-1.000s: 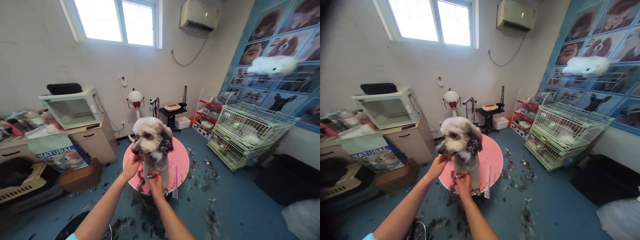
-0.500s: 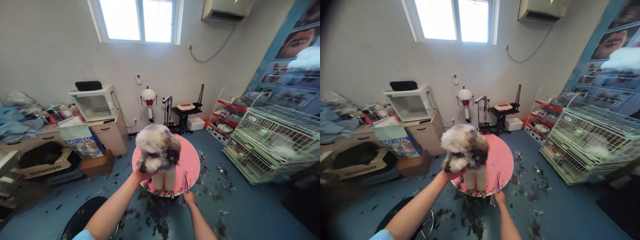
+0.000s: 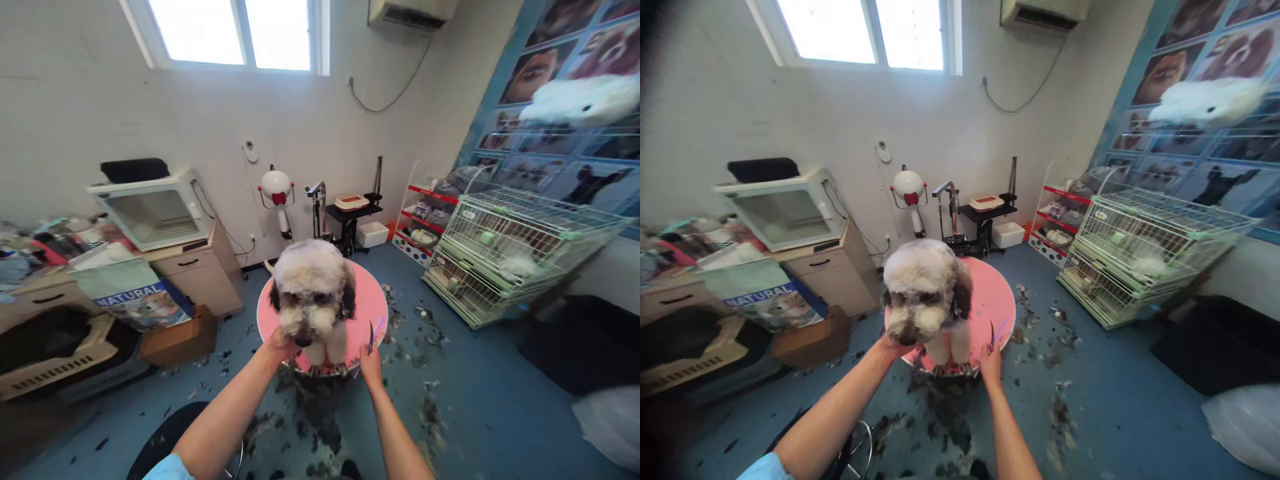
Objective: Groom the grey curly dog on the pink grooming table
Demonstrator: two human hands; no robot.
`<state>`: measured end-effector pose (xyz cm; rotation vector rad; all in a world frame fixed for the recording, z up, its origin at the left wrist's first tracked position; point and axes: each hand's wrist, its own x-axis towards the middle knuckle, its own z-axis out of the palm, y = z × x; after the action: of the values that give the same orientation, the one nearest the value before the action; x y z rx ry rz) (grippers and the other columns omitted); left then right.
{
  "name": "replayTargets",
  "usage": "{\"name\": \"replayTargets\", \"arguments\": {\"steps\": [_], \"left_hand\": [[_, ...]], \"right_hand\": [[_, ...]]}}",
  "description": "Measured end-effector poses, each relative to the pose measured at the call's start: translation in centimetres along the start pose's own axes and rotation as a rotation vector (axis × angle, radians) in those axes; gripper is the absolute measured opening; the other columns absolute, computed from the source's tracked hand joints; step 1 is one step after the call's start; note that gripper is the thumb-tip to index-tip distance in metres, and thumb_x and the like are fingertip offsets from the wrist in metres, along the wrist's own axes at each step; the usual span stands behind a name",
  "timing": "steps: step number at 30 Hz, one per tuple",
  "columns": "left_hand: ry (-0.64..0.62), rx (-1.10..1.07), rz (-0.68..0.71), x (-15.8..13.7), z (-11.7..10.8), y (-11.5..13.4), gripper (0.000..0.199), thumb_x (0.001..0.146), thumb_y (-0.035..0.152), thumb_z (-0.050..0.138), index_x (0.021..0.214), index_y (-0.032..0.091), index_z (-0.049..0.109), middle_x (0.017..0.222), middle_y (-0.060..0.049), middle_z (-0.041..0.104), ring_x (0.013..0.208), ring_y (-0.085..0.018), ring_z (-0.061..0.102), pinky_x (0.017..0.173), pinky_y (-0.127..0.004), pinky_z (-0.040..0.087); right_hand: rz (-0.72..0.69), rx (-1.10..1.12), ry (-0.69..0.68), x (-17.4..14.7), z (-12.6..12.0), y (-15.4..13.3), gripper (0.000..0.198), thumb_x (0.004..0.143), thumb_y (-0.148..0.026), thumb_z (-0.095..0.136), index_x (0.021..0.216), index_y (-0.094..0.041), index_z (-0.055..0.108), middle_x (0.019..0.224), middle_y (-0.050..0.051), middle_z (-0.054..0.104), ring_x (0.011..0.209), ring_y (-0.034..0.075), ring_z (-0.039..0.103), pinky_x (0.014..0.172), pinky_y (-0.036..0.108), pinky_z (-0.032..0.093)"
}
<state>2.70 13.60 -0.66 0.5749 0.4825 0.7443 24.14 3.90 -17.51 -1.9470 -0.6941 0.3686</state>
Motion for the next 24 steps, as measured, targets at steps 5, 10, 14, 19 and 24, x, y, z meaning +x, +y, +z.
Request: {"name": "replayTargets", "arguments": {"steps": [5,10,14,19,24], "left_hand": [[-0.196,-0.048,-0.088,-0.3,1.5,-0.2,0.018,0.078,0.025,0.066,0.092,0.015,0.07,0.092,-0.005,0.073,0.092,-0.021,0.068,0.088,-0.033,0.054],[-0.245,-0.074,-0.12,-0.8,2.8,-0.6,0.027,0.081,0.026,0.062,0.106,0.015,0.067,0.108,-0.01,0.069,0.101,-0.025,0.064,0.091,-0.039,0.052],[-0.159,-0.104,-0.239,0.5,2.9,-1.6,0.027,0.093,0.027,0.04,0.098,0.015,0.065,0.096,-0.008,0.07,0.091,-0.02,0.064,0.084,-0.035,0.051],[-0.02,-0.269,-0.253,1.6,4.3,-2.1,0.037,0.096,0.038,0.032,0.095,0.015,0.061,0.086,-0.006,0.068,0.083,-0.019,0.063,0.083,-0.033,0.051],[-0.183,-0.159,-0.239,0.8,5.1,-2.6,0.025,0.092,0.028,0.043,0.098,0.011,0.061,0.084,-0.01,0.067,0.1,-0.025,0.062,0.093,-0.041,0.047]], "right_hand": [[-0.328,0.41,-0.007,-3.7,-1.3,-12.2,0.033,0.082,-0.037,0.05,0.103,-0.017,0.066,0.094,0.006,0.07,0.087,0.019,0.062,0.08,0.03,0.048],[0.004,0.375,0.025,-5.9,-1.2,-9.6,0.035,0.073,-0.04,0.056,0.09,-0.013,0.071,0.074,0.007,0.071,0.07,0.021,0.063,0.063,0.03,0.049],[0.029,0.343,0.154,-6.4,-3.8,-7.2,0.042,0.073,-0.045,0.057,0.093,-0.01,0.072,0.076,0.009,0.071,0.072,0.022,0.063,0.065,0.03,0.049],[-0.294,0.33,0.061,-4.8,-4.4,-12.4,0.041,0.08,-0.044,0.052,0.099,-0.013,0.072,0.086,0.007,0.072,0.081,0.02,0.062,0.075,0.03,0.049],[-0.064,0.235,0.175,-5.2,-4.8,-9.3,0.046,0.077,-0.049,0.052,0.092,-0.009,0.07,0.06,0.004,0.064,0.061,0.021,0.059,0.057,0.028,0.045]]}}
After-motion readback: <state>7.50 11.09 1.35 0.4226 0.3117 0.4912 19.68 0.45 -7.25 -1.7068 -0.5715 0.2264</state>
